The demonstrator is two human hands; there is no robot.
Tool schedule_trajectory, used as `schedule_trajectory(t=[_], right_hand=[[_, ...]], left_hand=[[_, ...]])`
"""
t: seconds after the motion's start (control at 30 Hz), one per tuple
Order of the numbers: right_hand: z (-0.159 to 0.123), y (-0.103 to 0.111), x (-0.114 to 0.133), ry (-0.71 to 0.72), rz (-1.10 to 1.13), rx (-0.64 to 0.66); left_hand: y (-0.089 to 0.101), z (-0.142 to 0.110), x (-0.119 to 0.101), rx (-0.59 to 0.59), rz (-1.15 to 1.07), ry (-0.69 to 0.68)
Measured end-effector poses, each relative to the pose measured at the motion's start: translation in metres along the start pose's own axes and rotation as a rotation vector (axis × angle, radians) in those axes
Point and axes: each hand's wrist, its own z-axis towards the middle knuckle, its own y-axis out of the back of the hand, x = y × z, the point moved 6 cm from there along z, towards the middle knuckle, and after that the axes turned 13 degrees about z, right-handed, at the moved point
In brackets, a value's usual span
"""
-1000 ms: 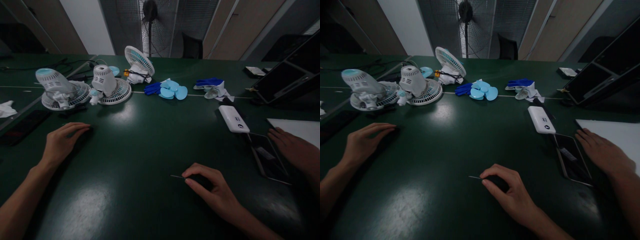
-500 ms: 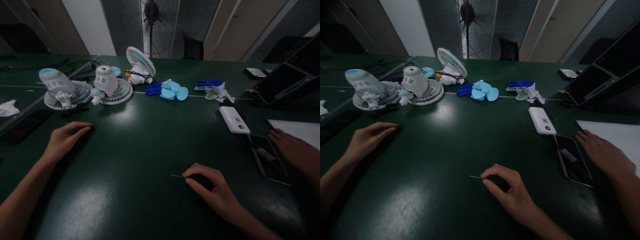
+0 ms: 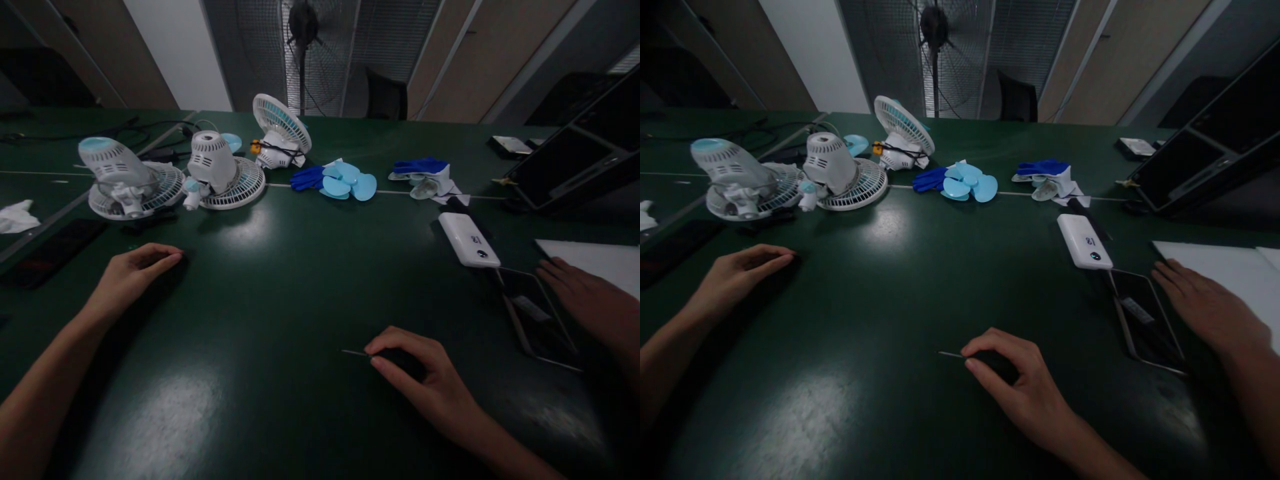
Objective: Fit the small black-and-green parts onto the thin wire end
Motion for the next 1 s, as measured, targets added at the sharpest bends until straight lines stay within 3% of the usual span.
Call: schedule_trajectory(t=[0.47, 1.0], right_hand=[[0.0, 0.0, 0.002, 0.024, -0.005, -0.01], [0.001, 0.0, 0.004, 0.012, -0.008, 0.0]], left_hand=[[0.0, 0.008, 0.01, 0.055, 0.086, -0.108], [0.002, 0.017, 0.032, 0.182, -0.01, -0.217]])
